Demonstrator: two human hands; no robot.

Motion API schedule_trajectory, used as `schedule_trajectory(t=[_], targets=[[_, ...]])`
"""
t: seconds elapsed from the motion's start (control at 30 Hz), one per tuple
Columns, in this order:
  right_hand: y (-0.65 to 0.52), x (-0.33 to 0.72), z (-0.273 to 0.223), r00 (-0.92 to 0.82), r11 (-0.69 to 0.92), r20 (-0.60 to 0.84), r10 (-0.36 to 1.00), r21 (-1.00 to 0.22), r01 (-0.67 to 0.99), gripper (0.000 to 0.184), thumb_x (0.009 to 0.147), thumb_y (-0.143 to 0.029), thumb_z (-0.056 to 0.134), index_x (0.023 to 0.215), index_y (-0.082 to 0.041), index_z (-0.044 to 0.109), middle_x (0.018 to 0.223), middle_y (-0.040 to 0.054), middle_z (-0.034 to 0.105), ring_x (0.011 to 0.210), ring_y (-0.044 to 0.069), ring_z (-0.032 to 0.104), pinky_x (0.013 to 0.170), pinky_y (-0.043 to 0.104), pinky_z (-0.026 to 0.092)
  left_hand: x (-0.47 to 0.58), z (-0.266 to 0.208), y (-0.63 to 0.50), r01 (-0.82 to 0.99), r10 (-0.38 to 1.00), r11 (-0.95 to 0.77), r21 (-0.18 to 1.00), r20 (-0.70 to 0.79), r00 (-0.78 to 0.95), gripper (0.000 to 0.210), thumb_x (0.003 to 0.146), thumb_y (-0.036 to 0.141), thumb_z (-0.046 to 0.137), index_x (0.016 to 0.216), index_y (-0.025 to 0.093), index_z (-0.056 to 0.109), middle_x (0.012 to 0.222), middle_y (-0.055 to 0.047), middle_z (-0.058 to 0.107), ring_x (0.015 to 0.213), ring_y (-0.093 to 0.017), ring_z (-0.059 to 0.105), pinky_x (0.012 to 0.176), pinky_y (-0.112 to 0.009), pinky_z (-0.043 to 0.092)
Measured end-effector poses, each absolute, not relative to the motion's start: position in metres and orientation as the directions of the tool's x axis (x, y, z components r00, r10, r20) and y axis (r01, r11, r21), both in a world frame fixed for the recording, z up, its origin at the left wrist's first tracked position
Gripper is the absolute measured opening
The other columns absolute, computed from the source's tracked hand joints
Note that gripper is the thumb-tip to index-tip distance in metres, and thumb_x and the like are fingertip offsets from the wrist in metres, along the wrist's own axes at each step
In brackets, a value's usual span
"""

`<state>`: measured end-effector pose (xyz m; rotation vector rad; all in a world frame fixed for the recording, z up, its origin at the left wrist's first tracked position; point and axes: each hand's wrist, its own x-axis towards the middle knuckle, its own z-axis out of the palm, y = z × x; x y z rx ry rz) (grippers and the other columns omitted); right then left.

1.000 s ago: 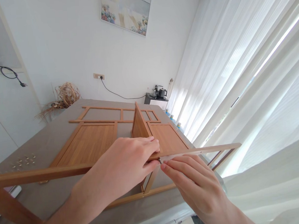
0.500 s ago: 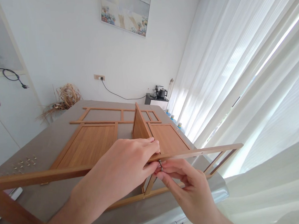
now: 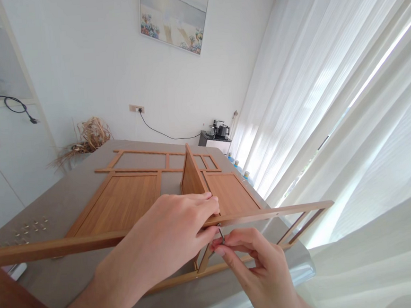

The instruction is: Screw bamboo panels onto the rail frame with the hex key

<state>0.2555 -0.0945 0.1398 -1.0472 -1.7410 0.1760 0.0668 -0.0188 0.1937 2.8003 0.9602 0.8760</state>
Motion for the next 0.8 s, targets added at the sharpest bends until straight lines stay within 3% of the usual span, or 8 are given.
schedule_trajectory(t=[0.07,0.2,0.4,0.8], targets=[[-0.096,0.26,0.139,-0.083,0.606,0.704,0.705,-0.539,0.586,0.018,0.089,-0.012,0.068,0.1,-0.024,0.061,0.086,-0.0039,0.074,0.075,0.01,0.074,0.068,0.013,0.058,0.067,0.193,-0.018,0.547,0.576,-0.807,0.222,0.498,0.648,0.029,0.091,0.031,0.063,0.12,0.028,0.066,0.111,-0.002,0.074,0.092,-0.02,0.073,0.083,-0.027,0.053],[-0.098,0.272,0.144,-0.251,0.693,0.769,0.587,-0.318,0.647,0.031,0.087,-0.002,0.063,0.112,-0.021,0.063,0.093,0.0023,0.073,0.081,0.013,0.071,0.074,0.02,0.059,0.067,0.194,-0.019,0.531,0.564,-0.816,0.227,0.51,0.65,0.024,0.092,0.03,0.062,0.115,0.026,0.067,0.104,-0.002,0.075,0.087,-0.019,0.073,0.082,-0.026,0.054],[-0.099,0.282,0.159,-0.394,0.742,0.773,0.498,-0.146,0.654,0.047,0.088,0.005,0.057,0.129,-0.019,0.06,0.1,0.0057,0.072,0.09,0.017,0.068,0.078,0.03,0.057,0.068,0.195,-0.019,0.518,0.546,-0.827,0.219,0.532,0.647,0.021,0.092,0.031,0.061,0.111,0.026,0.068,0.1,-0.002,0.075,0.086,-0.019,0.073,0.08,-0.026,0.054],[-0.096,0.286,0.16,-0.562,0.705,0.708,0.427,0.129,0.698,0.035,0.094,-0.002,0.051,0.128,-0.007,0.061,0.111,0.0129,0.071,0.105,0.022,0.064,0.09,0.04,0.052,0.068,0.196,-0.019,0.526,0.55,-0.824,0.212,0.526,0.649,0.02,0.092,0.032,0.062,0.11,0.025,0.069,0.102,-0.003,0.075,0.089,-0.019,0.073,0.083,-0.026,0.054]])
